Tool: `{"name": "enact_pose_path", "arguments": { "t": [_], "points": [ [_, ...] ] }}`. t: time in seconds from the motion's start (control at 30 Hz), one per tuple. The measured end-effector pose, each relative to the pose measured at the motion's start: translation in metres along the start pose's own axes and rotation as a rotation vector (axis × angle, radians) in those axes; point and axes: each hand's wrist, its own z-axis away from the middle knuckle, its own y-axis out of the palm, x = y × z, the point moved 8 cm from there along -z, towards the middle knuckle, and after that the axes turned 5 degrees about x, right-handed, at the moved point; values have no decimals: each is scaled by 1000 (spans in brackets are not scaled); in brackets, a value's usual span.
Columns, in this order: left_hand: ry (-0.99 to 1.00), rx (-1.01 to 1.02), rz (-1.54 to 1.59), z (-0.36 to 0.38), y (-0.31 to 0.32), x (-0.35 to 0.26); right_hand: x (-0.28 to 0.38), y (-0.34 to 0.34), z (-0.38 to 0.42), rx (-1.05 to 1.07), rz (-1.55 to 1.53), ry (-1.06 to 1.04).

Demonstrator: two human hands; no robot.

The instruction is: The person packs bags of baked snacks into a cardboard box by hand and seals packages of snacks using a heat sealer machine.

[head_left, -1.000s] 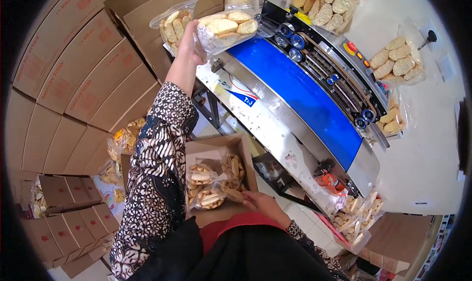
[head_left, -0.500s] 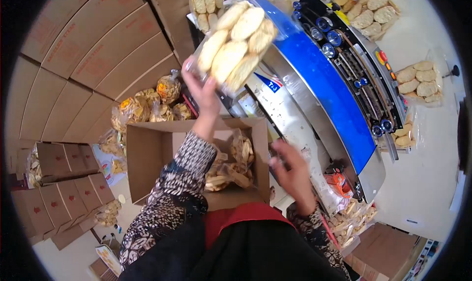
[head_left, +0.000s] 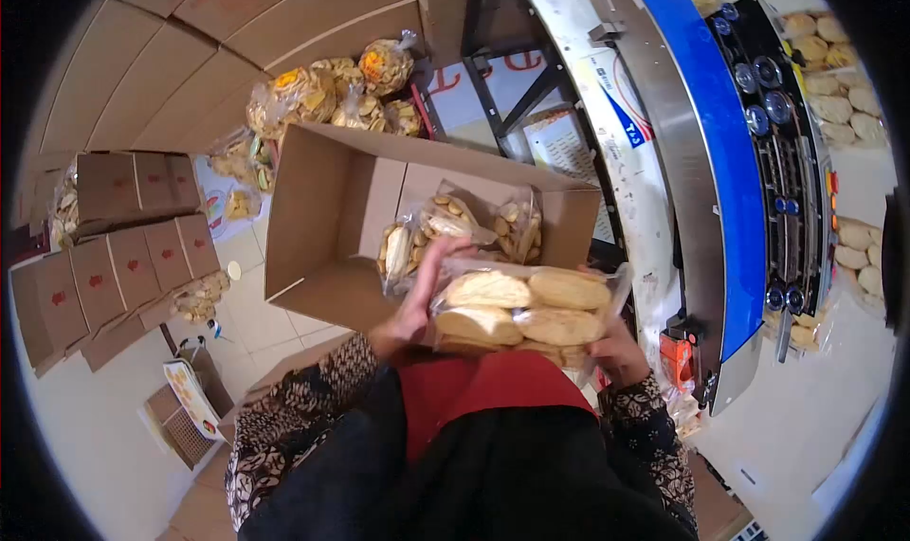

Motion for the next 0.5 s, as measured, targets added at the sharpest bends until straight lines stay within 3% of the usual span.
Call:
{"name": "enact_pose_path", "arguments": {
  "t": [0.03, 0.1, 0.17, 0.2, 0.23, 0.27, 0.3, 0.37, 0.4, 0.47, 0.5],
  "points": [
    [-16, -80, 152, -11, -8, -2, 7, -4, 2, -54, -14, -59],
    [-112, 152, -849, -39, -56, 41, 31, -4, -7, -95, 89, -123],
    [-273, 399, -1759, -57, -66, 73, 54, 10, -22, -167, 315, -153],
    [-324, 493, -1789, -61, -68, 89, 61, 12, -31, -166, 557, -220],
    [-372, 589, -1818, -65, -71, 106, 60, 11, -44, -165, 560, -220],
    [-671, 677, -1725, -66, -82, 134, 67, 19, -56, -195, 958, -289],
    [-670, 673, -1721, -62, -81, 144, 68, 30, -66, -219, 1359, -356],
    [-438, 588, -1638, -55, -67, 150, 47, 30, -90, -241, 1406, -340],
    [-436, 590, -1638, -47, -66, 157, 36, 29, -102, -266, 1451, -322],
    [214, 215, -1282, -40, -53, 119, 14, 33, -121, -258, 1569, -317],
    [212, 218, -1281, -40, -56, 126, 5, 36, -132, -248, 1692, -316]
  ]
}}
